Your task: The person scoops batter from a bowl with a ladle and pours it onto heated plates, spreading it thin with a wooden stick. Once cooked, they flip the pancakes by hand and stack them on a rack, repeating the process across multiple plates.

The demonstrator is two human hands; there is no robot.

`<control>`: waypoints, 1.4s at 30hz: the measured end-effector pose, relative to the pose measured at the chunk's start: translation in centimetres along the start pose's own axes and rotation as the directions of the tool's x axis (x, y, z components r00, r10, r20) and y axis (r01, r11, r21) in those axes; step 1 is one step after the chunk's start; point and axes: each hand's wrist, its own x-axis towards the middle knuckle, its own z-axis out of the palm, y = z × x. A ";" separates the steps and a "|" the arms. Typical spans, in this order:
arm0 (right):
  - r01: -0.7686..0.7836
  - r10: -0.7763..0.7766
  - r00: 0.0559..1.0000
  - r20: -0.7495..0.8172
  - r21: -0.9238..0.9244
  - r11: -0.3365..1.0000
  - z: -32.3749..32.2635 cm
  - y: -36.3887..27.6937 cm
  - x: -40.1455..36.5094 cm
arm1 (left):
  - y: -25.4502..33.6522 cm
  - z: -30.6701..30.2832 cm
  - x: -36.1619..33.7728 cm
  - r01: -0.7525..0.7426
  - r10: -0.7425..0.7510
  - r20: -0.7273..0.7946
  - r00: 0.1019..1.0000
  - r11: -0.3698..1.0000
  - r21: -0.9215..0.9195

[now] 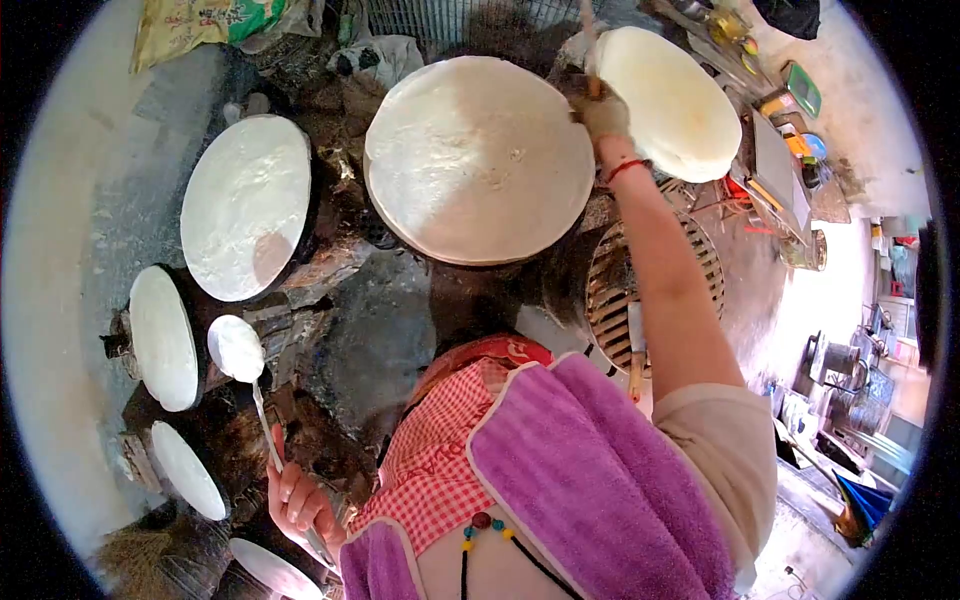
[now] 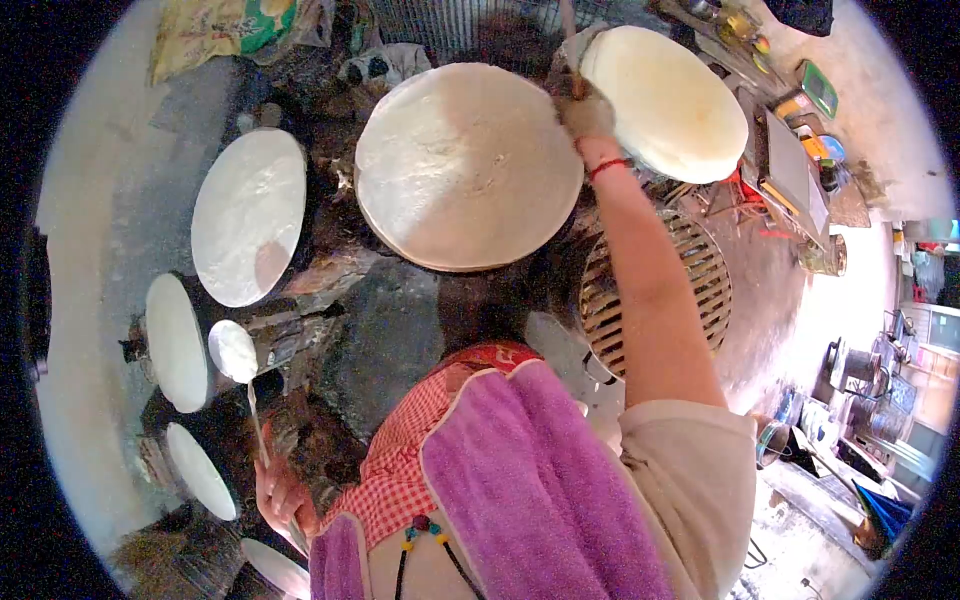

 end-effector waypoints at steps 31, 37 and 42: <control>0.252 -0.244 0.961 0.126 -0.050 0.966 -4.1 -7.0 -4.5 | 3.4 0.1 1.3 0.020 -0.018 0.015 1.000 0.992 -0.124; 0.125 -0.101 0.986 0.130 -0.188 0.974 -8.4 -12.7 -4.7 | 4.6 -0.8 1.2 0.016 -0.017 -0.011 1.000 0.996 -0.086; 0.384 -0.409 0.912 0.044 -0.449 0.807 -15.8 -17.7 0.1 | 3.3 -1.1 0.9 0.057 -0.058 -0.010 0.998 0.995 -0.084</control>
